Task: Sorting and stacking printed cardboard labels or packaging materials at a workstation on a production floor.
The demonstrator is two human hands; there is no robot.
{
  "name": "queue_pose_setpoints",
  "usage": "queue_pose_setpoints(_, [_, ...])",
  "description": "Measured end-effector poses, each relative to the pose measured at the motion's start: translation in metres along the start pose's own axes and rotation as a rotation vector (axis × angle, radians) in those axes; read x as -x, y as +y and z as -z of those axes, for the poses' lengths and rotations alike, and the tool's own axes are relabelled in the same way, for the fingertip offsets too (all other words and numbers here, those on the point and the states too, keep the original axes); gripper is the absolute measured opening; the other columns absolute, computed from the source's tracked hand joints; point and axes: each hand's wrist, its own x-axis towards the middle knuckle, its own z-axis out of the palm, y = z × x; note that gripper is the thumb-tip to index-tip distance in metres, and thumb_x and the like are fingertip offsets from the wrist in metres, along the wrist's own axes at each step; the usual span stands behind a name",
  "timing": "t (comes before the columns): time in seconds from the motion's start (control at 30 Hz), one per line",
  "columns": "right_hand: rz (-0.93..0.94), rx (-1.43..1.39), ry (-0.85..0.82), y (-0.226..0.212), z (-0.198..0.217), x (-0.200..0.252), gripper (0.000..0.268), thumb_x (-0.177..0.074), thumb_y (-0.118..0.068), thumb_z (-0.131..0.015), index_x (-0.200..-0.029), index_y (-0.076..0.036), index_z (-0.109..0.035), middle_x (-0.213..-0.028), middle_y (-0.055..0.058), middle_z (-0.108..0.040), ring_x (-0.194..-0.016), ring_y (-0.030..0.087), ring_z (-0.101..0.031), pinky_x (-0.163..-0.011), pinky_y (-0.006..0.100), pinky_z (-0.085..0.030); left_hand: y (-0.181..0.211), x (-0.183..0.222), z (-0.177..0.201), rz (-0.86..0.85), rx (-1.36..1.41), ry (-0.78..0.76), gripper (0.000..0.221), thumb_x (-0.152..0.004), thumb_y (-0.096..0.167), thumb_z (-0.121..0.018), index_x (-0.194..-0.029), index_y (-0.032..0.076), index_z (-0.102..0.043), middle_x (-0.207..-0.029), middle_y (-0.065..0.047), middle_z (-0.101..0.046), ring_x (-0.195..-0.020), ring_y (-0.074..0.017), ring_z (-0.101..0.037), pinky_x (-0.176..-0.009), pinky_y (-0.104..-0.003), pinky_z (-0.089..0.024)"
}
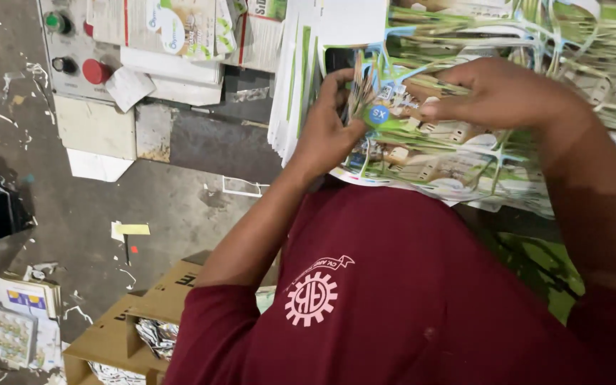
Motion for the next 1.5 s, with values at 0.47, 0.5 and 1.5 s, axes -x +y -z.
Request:
queue_pose_setpoints(0.47, [0.26,-0.304,-0.222,0.065,0.01,-0.01,0.044,-0.086,-0.034,-0.076,-0.115,0.0,-0.076,-0.095,0.014,-0.077,-0.077,0.022,-0.078,-0.069,0.042,-0.064,-0.051,-0.004,0.016,-0.023,0.075,-0.014,0.039,-0.11,0.005,-0.051,-0.149,0.003,-0.05,-0.129,-0.007,-0.064,-0.112,-0.0153,-0.062,-0.102,-0.032,-0.051])
queue_pose_setpoints(0.5, [0.258,-0.306,-0.222,0.056,0.01,-0.005,0.044,-0.086,-0.034,-0.076,-0.115,0.0,-0.076,-0.095,0.014,-0.077,-0.077,0.022,-0.078,-0.069,0.042,-0.064,-0.047,-0.004,0.016,-0.021,0.076,-0.015,0.039,-0.11,0.005,-0.051,-0.149,0.003,-0.05,-0.129,-0.007,-0.064,-0.112,-0.0153,-0.062,-0.102,-0.032,-0.051])
queue_pose_setpoints(1.5, [0.515,-0.663,-0.151,0.064,-0.012,-0.015,0.02,-0.092,-0.013,-0.075,-0.088,-0.006,-0.057,-0.09,0.005,-0.071,-0.077,0.007,-0.06,-0.064,0.027,-0.046,0.074,0.019,-0.03,-0.11,-0.473,0.051,0.037,-0.085,0.033,-0.086,-0.098,0.002,-0.071,-0.079,-0.015,-0.068,-0.067,-0.0308,-0.067,-0.064,-0.042,-0.053])
